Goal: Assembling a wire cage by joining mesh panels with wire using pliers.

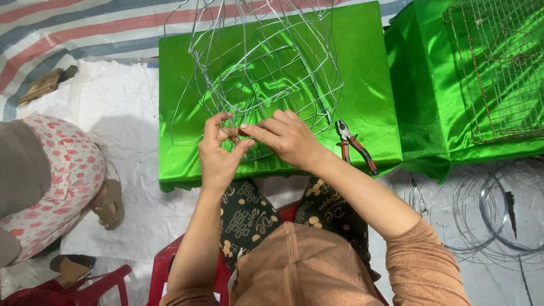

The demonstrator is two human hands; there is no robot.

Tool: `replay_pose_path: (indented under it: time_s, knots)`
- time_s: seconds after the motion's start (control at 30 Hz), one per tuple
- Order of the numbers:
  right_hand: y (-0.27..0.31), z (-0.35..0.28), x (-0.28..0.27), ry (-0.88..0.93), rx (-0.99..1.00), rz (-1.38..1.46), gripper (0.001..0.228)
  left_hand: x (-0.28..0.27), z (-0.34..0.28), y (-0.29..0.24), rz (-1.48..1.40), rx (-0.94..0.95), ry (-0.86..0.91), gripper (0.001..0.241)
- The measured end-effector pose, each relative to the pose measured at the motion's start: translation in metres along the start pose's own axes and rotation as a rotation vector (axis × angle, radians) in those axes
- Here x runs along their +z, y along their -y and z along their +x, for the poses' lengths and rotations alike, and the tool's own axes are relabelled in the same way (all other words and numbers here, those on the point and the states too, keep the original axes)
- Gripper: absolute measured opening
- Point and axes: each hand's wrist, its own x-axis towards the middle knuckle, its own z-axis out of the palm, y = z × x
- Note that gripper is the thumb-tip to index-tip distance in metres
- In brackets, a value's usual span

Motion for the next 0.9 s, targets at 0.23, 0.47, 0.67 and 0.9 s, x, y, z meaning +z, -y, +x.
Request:
replay_pose_path:
  time_s: [0.23, 0.47, 0.67, 0.9]
  knots:
    - [-0.004, -0.016, 0.013, 0.034, 0.029, 0.032, 0.037, -0.011, -0.047, 0.063, -0.066, -0.057, -0.235, 0.017]
    - [-0.004, -0.004, 0.006, 0.066, 0.029, 0.024, 0.041, 0.031, -0.054, 0.086, -0.289, -0.036, -0.297, 0.020]
    - [-0.006, -0.006, 0.005, 0.052, 0.038, 0.003, 0.043, 0.047, -0.054, 0.092, -0.295, -0.018, -0.434, 0.021]
    - [-0.007, -0.010, 0.007, 0.034, 0.033, 0.006, 0.042, 0.049, -0.052, 0.087, -0.281, -0.028, -0.453, 0.020]
